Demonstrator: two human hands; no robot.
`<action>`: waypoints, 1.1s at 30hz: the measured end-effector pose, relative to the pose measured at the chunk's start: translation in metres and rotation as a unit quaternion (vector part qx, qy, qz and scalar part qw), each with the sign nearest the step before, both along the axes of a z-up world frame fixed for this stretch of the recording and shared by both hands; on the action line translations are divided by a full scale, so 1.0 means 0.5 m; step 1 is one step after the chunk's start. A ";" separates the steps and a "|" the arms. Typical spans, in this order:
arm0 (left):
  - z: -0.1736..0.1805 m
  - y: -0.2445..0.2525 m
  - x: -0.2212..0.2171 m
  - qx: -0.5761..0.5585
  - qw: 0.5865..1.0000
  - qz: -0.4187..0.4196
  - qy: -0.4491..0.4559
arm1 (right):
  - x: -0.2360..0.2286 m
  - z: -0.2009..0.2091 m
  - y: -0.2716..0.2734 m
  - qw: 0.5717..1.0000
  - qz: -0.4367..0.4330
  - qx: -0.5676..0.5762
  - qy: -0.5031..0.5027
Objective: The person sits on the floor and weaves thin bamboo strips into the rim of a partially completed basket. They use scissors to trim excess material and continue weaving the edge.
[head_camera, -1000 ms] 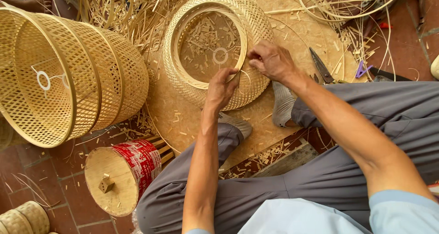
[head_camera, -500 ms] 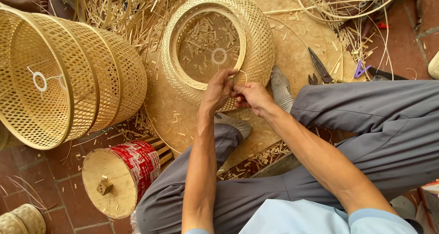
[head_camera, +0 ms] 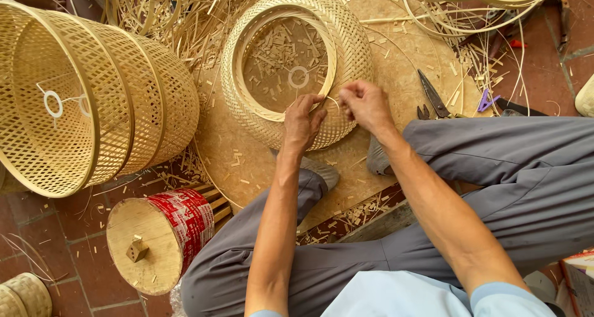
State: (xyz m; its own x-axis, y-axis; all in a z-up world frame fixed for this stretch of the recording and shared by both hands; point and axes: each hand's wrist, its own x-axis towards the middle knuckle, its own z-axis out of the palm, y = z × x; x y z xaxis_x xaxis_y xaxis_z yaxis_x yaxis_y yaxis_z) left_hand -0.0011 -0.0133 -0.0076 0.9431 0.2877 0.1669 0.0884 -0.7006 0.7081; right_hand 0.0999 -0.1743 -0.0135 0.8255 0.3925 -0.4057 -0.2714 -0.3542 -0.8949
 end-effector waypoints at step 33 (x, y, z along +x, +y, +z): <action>0.005 -0.037 0.029 0.063 0.994 0.091 -0.026 | 0.215 0.022 -0.152 0.809 0.252 -0.357 -0.393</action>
State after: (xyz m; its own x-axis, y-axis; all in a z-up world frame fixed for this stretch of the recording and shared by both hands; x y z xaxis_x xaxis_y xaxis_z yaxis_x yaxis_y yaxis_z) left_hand 0.0132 -0.0320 -0.0053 0.8669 0.4261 0.2586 0.1875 -0.7596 0.6228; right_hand 0.2073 -0.2504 -0.0026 0.7463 0.6574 -0.1046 0.6226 -0.7449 -0.2398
